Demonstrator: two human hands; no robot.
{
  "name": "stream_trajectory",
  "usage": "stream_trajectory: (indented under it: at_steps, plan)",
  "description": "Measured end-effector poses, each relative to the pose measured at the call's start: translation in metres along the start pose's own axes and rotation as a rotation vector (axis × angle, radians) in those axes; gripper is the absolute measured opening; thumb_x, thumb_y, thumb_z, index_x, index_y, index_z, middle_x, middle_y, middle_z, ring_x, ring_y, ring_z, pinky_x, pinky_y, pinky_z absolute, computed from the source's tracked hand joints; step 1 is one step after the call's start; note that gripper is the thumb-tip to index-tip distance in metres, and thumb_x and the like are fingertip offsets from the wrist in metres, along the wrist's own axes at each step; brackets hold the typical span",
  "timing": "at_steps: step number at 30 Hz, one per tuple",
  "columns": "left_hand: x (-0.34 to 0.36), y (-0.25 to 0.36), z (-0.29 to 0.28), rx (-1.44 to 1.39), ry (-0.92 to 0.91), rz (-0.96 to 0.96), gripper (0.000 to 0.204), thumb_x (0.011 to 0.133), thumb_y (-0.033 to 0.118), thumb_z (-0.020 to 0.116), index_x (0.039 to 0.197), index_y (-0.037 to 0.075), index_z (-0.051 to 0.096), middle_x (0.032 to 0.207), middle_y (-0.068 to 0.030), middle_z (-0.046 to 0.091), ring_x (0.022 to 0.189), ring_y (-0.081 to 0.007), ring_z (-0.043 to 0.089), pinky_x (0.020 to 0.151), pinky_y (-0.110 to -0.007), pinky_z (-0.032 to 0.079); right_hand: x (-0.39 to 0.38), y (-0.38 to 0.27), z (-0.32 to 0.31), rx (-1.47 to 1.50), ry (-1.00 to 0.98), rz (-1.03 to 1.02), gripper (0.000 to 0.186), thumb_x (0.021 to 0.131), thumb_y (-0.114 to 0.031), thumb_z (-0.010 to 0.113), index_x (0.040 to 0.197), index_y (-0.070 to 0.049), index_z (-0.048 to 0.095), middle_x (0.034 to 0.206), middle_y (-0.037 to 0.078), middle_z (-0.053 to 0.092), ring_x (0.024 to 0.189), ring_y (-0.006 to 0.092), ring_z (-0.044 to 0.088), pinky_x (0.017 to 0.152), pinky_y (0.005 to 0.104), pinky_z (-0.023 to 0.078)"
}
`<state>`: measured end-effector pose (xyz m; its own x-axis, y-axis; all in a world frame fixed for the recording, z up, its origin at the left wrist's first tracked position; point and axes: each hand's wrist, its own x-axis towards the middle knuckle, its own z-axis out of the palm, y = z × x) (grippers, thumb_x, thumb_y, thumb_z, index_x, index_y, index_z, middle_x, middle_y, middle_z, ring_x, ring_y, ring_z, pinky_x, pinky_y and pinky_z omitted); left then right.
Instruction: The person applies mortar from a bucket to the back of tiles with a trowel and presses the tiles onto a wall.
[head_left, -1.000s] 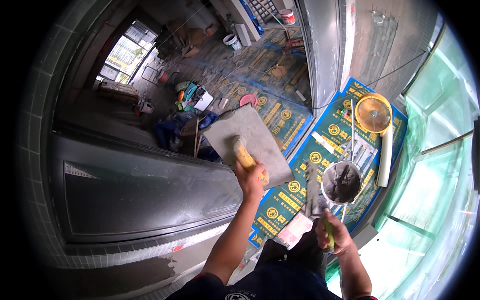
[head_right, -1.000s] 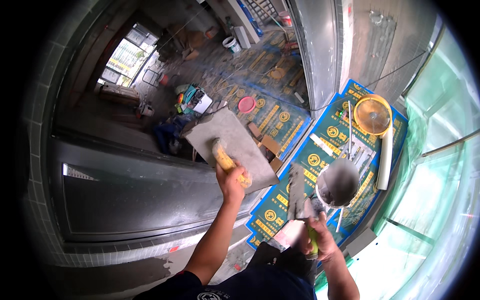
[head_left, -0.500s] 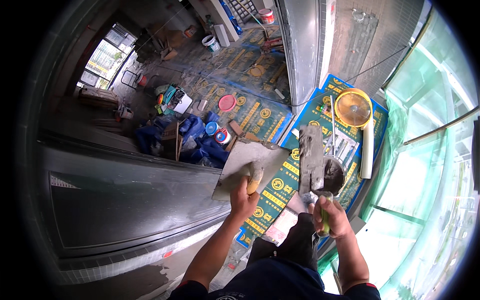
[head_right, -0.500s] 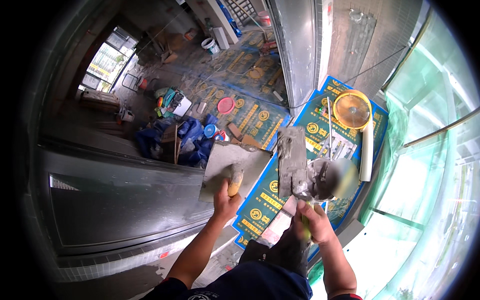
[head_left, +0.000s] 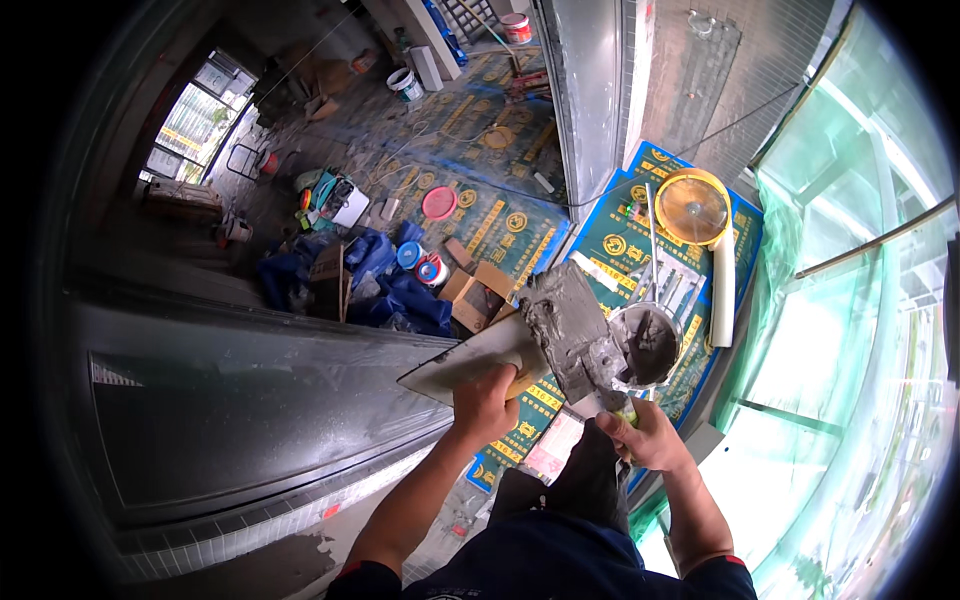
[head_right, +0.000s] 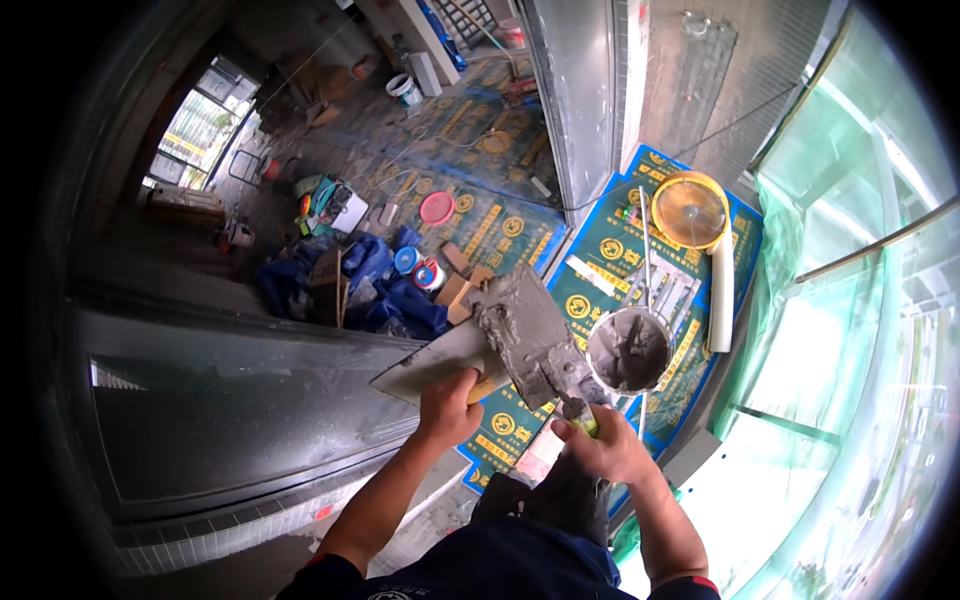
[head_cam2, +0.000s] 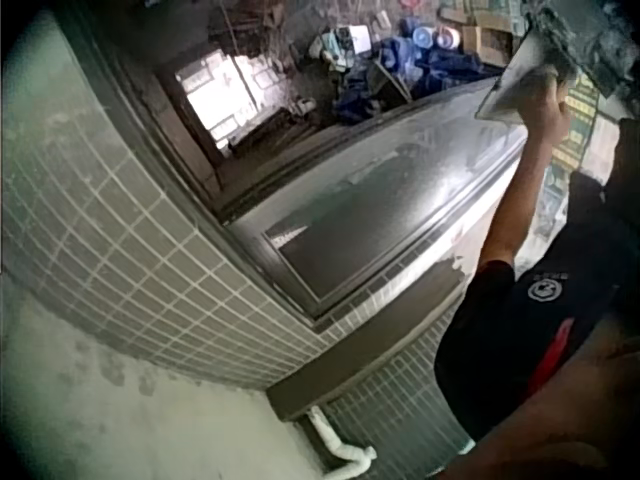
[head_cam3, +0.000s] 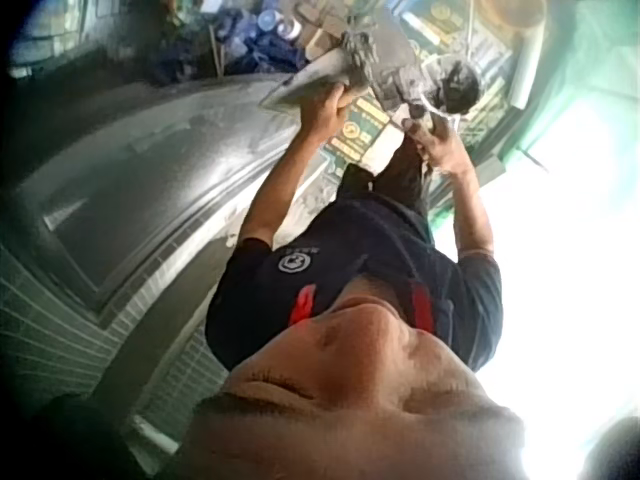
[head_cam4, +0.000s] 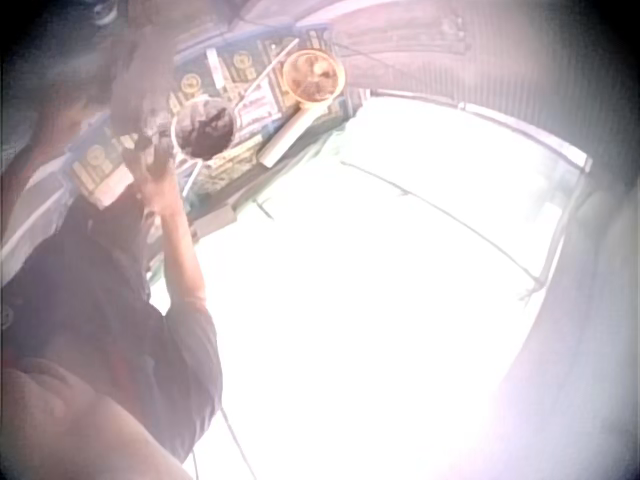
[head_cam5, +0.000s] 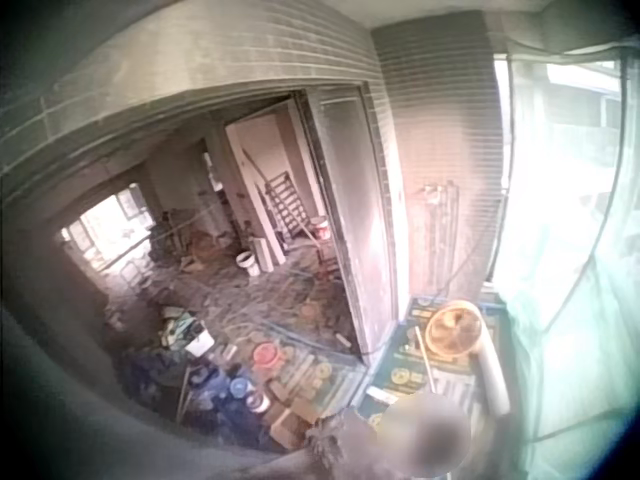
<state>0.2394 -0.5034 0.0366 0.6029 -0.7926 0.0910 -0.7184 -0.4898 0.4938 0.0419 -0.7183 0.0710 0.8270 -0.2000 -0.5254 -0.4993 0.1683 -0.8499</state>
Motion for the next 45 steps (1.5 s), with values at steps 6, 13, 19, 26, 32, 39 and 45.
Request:
stream_trajectory:
  at_steps: [6,13,19,26,32,39,45]
  plan:
    - [0.0,-0.02,0.006,0.036,0.104,0.024,0.028,0.072,0.006,0.061,0.1,0.008,0.058,0.084,-0.0134,0.061,0.076,-0.0385,0.064,0.062,-0.05,0.049,-0.018,0.014,-0.019,0.405,-0.025,0.015,0.048,0.099,-0.046,0.059,0.076,-0.004,0.06,0.06,0.004,0.057,0.049,0.011,0.053,0.047,0.0257,0.04]
    - [0.01,-0.027,-0.022,0.053,0.142,0.166,0.025,0.073,0.003,0.06,0.097,0.004,0.059,0.083,-0.0156,0.06,0.075,-0.0396,0.061,0.062,-0.05,0.047,-0.023,0.05,-0.028,0.854,-0.156,0.338,0.052,0.097,-0.053,0.058,0.074,-0.007,0.051,0.06,0.005,0.048,0.042,0.015,0.045,0.044,0.0298,0.042]
    - [0.019,-0.024,-0.032,0.15,0.068,0.263,0.022,0.073,0.005,0.065,0.094,0.007,0.058,0.08,-0.0113,0.058,0.072,-0.0333,0.063,0.059,-0.045,0.049,-0.024,0.056,-0.026,0.987,-0.362,0.405,0.047,0.096,-0.054,0.061,0.08,-0.01,0.056,0.062,0.004,0.049,0.041,0.0125,0.046,0.038,0.0248,0.035]
    - [0.014,-0.032,-0.028,0.342,-0.139,0.342,0.025,0.072,0.006,0.066,0.095,0.01,0.056,0.079,-0.008,0.058,0.073,-0.0308,0.063,0.06,-0.046,0.05,-0.037,0.017,-0.035,0.872,-0.466,0.186,0.051,0.097,-0.052,0.059,0.077,-0.006,0.051,0.061,0.005,0.048,0.041,0.0134,0.043,0.039,0.0268,0.038]
    - [0.011,-0.035,-0.045,0.166,-0.092,0.022,0.026,0.07,0.003,0.062,0.095,0.007,0.056,0.087,-0.0172,0.062,0.081,-0.0437,0.062,0.067,-0.054,0.048,-0.044,0.021,-0.031,0.396,-0.105,0.214,0.049,0.096,-0.049,0.065,0.076,-0.005,0.056,0.063,0.005,0.054,0.047,0.013,0.053,0.047,0.0259,0.043]
    - [0.024,-0.009,-0.074,0.156,-0.112,-0.078,0.028,0.072,0.003,0.062,0.099,0.006,0.055,0.092,-0.0188,0.066,0.084,-0.0461,0.063,0.07,-0.056,0.049,-0.039,0.047,0.003,0.014,-0.046,0.175,0.047,0.096,-0.047,0.066,0.079,-0.004,0.056,0.061,0.001,0.053,0.052,0.0105,0.055,0.049,0.027,0.041]
    - [0.027,0.014,-0.087,0.278,-0.255,-0.061,0.03,0.075,0.005,0.061,0.103,0.009,0.054,0.099,-0.0132,0.068,0.089,-0.0388,0.067,0.07,-0.054,0.051,-0.028,0.047,0.0,-0.051,-0.065,0.164,0.116,0.092,-0.059,0.065,0.15,0.017,0.0,0.06,0.006,0.055,0.049,0.0143,0.057,0.049,0.0266,0.045]
